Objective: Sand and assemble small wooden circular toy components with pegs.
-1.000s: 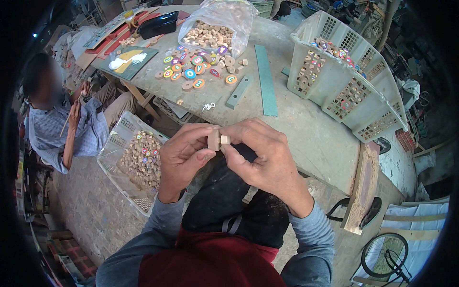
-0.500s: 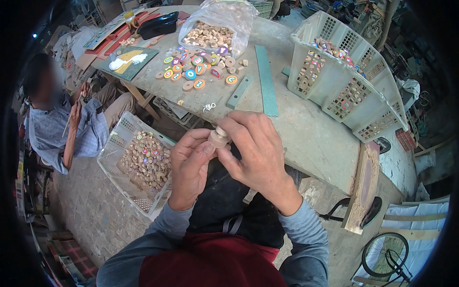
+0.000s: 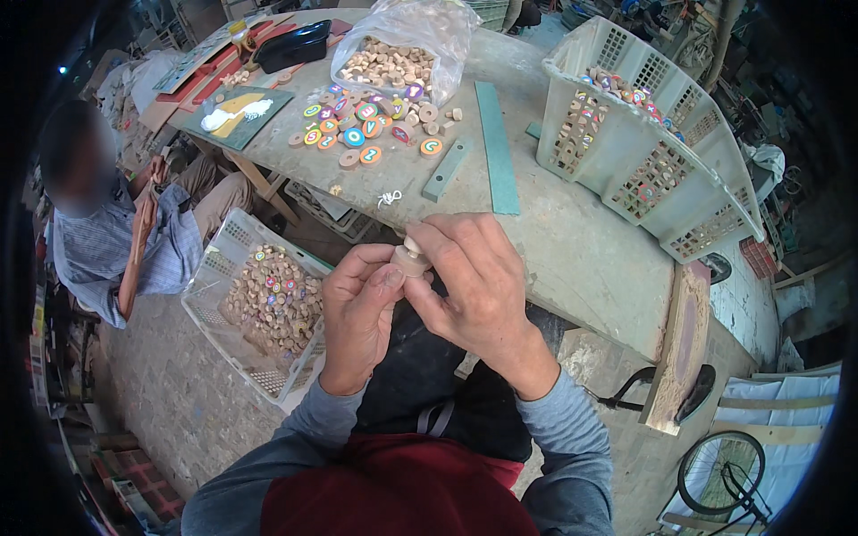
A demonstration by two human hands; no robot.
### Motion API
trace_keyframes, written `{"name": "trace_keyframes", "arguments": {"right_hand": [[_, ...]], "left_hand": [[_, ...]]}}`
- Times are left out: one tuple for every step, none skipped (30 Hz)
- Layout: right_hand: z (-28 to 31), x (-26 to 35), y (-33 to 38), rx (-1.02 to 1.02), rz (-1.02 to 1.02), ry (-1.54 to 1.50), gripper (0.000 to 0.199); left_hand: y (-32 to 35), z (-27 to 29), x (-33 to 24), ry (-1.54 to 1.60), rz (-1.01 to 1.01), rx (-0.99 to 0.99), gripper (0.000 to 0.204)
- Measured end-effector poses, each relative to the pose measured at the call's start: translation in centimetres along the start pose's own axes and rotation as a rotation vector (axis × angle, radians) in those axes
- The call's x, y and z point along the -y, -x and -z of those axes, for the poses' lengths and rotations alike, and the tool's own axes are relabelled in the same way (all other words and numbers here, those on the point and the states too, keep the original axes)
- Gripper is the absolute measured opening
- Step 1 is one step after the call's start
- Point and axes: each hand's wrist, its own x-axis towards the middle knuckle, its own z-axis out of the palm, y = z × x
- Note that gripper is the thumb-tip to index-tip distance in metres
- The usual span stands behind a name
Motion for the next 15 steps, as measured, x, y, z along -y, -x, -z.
{"name": "trace_keyframes", "arguments": {"right_hand": [[-0.06,-0.01,0.04,-0.006,0.000,0.000,0.047],[-0.12,-0.01,0.07,-0.011,0.000,-0.001,0.047],[-0.17,0.03,0.08,-0.011,-0.001,-0.001,0.047],[-0.22,0.05,0.09,-0.015,0.002,0.003,0.047],[-0.23,0.07,0.09,-0.020,0.004,0.006,0.047],[-0.22,0.08,0.08,-0.019,0.004,0.006,0.047],[-0.21,0.10,0.05,-0.020,0.007,0.005,0.047],[-0.21,0.12,0.03,-0.020,0.010,0.004,0.047],[-0.21,0.17,0.04,-0.020,0.010,0.004,0.047],[-0.20,0.23,0.06,-0.020,0.009,0.009,0.047],[-0.21,0.28,0.08,-0.020,0.009,0.015,0.047],[-0.24,0.34,0.11,-0.019,0.009,0.015,0.047],[-0.25,0.42,0.13,-0.020,0.007,0.023,0.047],[-0.26,0.46,0.14,-0.021,0.004,0.031,0.048],[-0.24,0.47,0.16,-0.020,0.004,0.033,0.048]], "left_hand": [[0.01,0.01,0.03,0.004,-0.003,-0.002,0.019],[0.03,0.03,0.05,0.008,-0.006,-0.004,0.019],[0.05,0.08,0.05,0.007,-0.005,-0.004,0.019],[0.07,0.12,0.05,-0.001,-0.008,-0.004,0.019],[0.09,0.15,0.06,-0.010,-0.010,-0.003,0.019],[0.11,0.15,0.08,-0.010,-0.010,-0.003,0.019],[0.15,0.16,0.09,-0.005,-0.010,-0.008,0.019],[0.19,0.17,0.11,0.001,-0.009,-0.012,0.019],[0.23,0.19,0.13,0.001,-0.010,-0.013,0.019],[0.25,0.21,0.15,0.004,-0.012,-0.014,0.019],[0.27,0.24,0.18,0.008,-0.014,-0.014,0.019],[0.28,0.28,0.23,0.008,-0.014,-0.015,0.019],[0.29,0.32,0.28,0.009,-0.018,-0.013,0.019],[0.29,0.35,0.34,0.010,-0.021,-0.011,0.019],[0.30,0.36,0.41,0.012,-0.020,-0.010,0.019]]}}
